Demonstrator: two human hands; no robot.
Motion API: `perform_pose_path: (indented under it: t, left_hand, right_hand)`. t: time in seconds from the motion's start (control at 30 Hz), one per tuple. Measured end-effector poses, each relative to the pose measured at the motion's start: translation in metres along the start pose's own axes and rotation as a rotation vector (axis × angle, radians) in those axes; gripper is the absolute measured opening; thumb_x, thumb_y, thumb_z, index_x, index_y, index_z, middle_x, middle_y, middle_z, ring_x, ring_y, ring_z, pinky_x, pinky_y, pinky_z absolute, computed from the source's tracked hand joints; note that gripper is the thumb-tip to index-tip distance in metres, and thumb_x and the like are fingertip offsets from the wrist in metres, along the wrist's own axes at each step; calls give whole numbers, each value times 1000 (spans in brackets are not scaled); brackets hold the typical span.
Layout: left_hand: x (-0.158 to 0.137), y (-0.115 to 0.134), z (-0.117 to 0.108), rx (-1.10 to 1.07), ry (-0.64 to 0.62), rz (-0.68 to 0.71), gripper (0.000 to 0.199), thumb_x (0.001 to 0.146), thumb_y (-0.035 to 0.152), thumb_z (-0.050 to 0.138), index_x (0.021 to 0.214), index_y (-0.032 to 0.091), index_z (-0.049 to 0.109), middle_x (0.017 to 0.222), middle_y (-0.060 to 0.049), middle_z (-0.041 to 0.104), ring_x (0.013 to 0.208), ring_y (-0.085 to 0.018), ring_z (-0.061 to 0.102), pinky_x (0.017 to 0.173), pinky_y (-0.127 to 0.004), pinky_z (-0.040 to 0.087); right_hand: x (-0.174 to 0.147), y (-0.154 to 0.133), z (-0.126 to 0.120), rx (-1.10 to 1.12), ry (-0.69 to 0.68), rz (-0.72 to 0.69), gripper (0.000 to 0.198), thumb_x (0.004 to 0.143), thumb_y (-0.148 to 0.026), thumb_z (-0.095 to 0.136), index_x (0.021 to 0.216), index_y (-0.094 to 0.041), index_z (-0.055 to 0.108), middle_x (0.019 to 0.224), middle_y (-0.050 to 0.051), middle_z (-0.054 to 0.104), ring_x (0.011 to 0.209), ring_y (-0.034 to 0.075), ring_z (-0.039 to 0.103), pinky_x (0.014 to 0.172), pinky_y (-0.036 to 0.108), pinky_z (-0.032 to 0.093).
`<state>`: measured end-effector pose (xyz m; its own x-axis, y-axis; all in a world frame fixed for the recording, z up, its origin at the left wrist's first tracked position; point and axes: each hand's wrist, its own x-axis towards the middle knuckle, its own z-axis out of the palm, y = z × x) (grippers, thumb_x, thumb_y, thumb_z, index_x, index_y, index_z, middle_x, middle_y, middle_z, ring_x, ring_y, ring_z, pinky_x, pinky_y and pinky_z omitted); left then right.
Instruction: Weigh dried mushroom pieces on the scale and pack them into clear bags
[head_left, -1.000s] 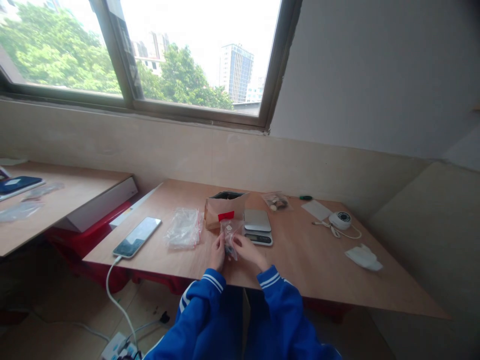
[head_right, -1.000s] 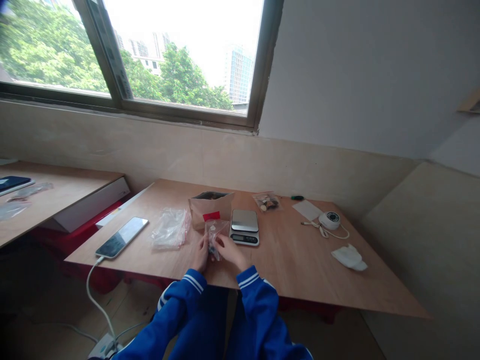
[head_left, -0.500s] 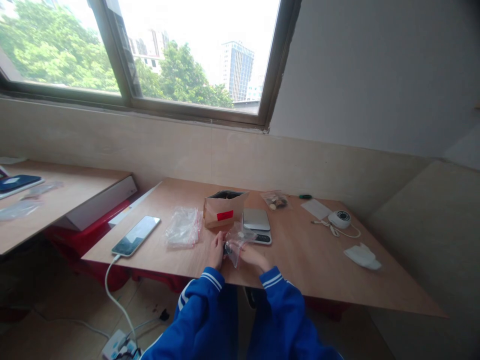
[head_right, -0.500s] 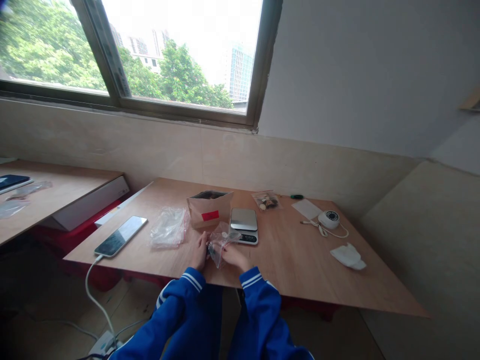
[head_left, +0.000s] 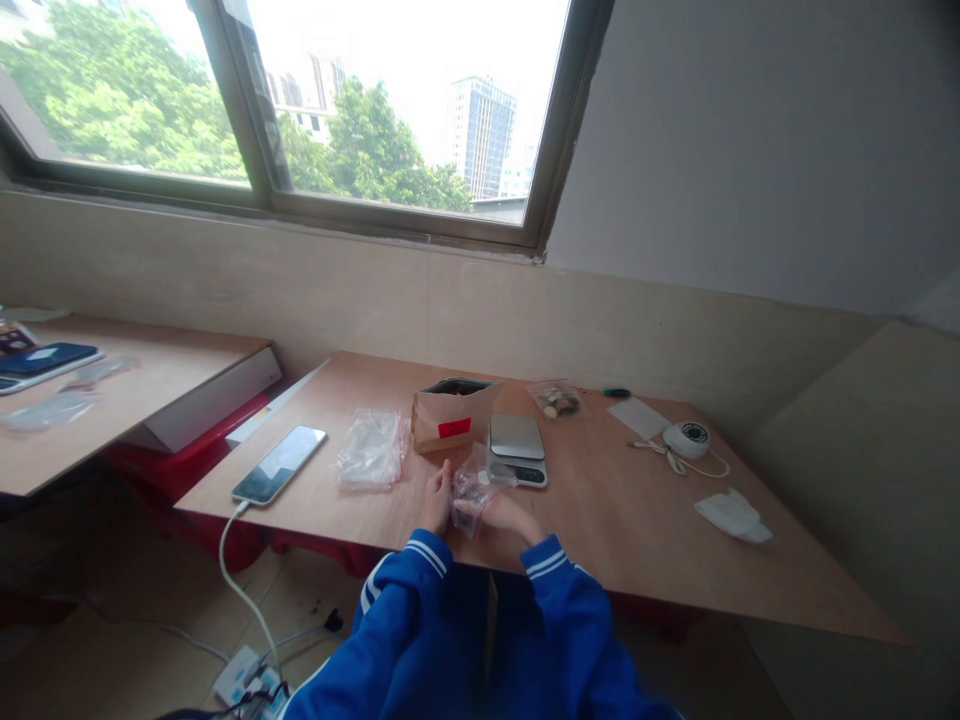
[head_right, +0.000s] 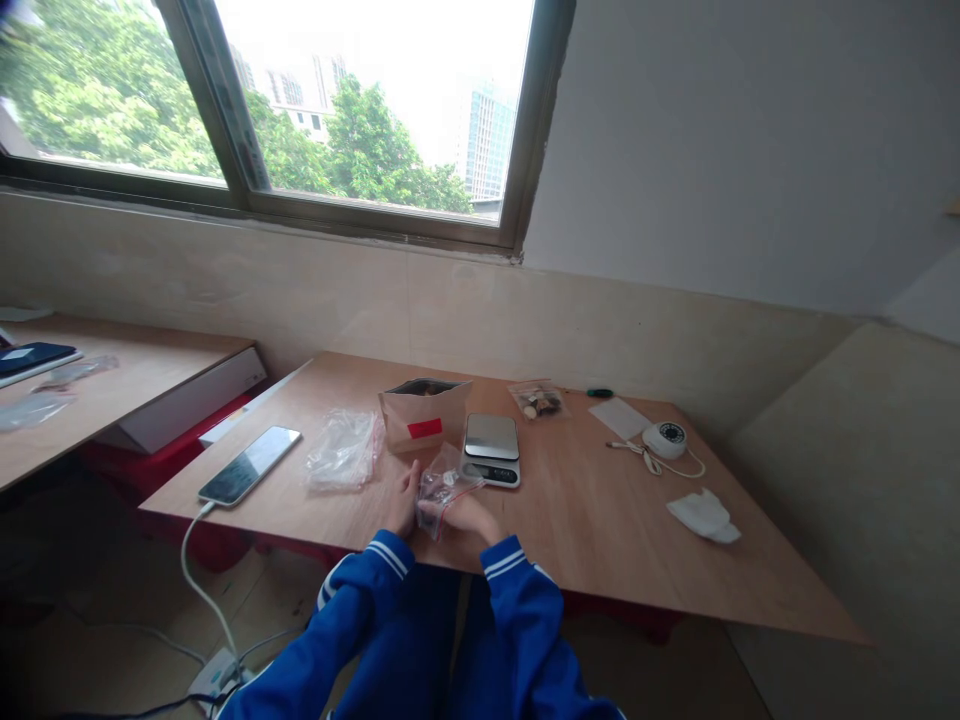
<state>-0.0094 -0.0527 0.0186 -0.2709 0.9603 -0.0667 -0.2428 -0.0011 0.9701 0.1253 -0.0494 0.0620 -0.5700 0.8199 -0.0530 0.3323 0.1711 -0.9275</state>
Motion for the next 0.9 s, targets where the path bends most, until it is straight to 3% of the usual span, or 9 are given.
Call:
perform_pose_path:
  t: [0.17, 0.3, 0.4, 0.5, 0.63, 0.73, 0.9]
  left_hand:
    - [-1, 2, 1, 50, -1, 26, 58, 70, 72, 51, 59, 16, 54, 52, 1, 53, 50, -12, 49, 48, -24, 37]
    - [-2, 2, 3, 61, -13, 27, 58, 73, 74, 45, 59, 18, 46, 48, 5, 43, 43, -8, 37, 42, -22, 28]
    - [-3, 1, 4, 70, -99, 29, 59, 69, 75, 49, 60, 17, 45, 49, 6, 39, 44, -6, 33, 42, -21, 24]
    - [-1, 0, 4, 86, -174, 29, 61, 64, 77, 52, 54, 17, 42, 48, 6, 36, 45, -5, 29, 42, -21, 21]
    - [2, -4, 3, 39, -123, 12, 62, 66, 77, 49, 51, 19, 35, 46, 7, 29, 43, -4, 23, 41, -21, 15]
    - [4, -6, 2, -1, -100, -41, 60, 65, 77, 51, 55, 19, 37, 44, 9, 28, 39, -3, 20, 38, -21, 13]
    - [2, -5, 2, -27, -103, -76, 59, 65, 78, 49, 61, 20, 39, 44, 10, 29, 36, -3, 22, 34, -20, 15]
  right_hand:
    - [-7, -7, -14, -5, 19, 30, 16, 77, -30, 64, 90, -20, 63, 98, 5, 67, 92, 22, 63, 93, 41, 46]
    - [-12, -19, -30, 134, 29, -12, 26, 75, -29, 65, 99, -19, 61, 97, 6, 67, 92, 22, 63, 89, 36, 48]
    - [-15, -29, -47, 167, 25, -7, 39, 69, -26, 69, 106, -19, 59, 102, 5, 66, 94, 22, 63, 87, 35, 48]
    - [-22, -40, -71, 121, -95, 29, 38, 67, -26, 71, 102, -19, 63, 96, 4, 67, 89, 20, 64, 83, 34, 49]
    - [-33, -65, -110, -55, -277, 80, 31, 67, -31, 73, 95, -18, 68, 82, 2, 68, 74, 18, 63, 69, 29, 51]
    - [-31, -93, -129, -92, -112, -10, 34, 73, -35, 69, 102, -18, 67, 91, 4, 69, 77, 17, 63, 70, 30, 51]
    - [11, -132, -122, -77, 423, -307, 37, 81, -37, 61, 114, -22, 59, 111, 5, 64, 94, 17, 62, 85, 32, 49]
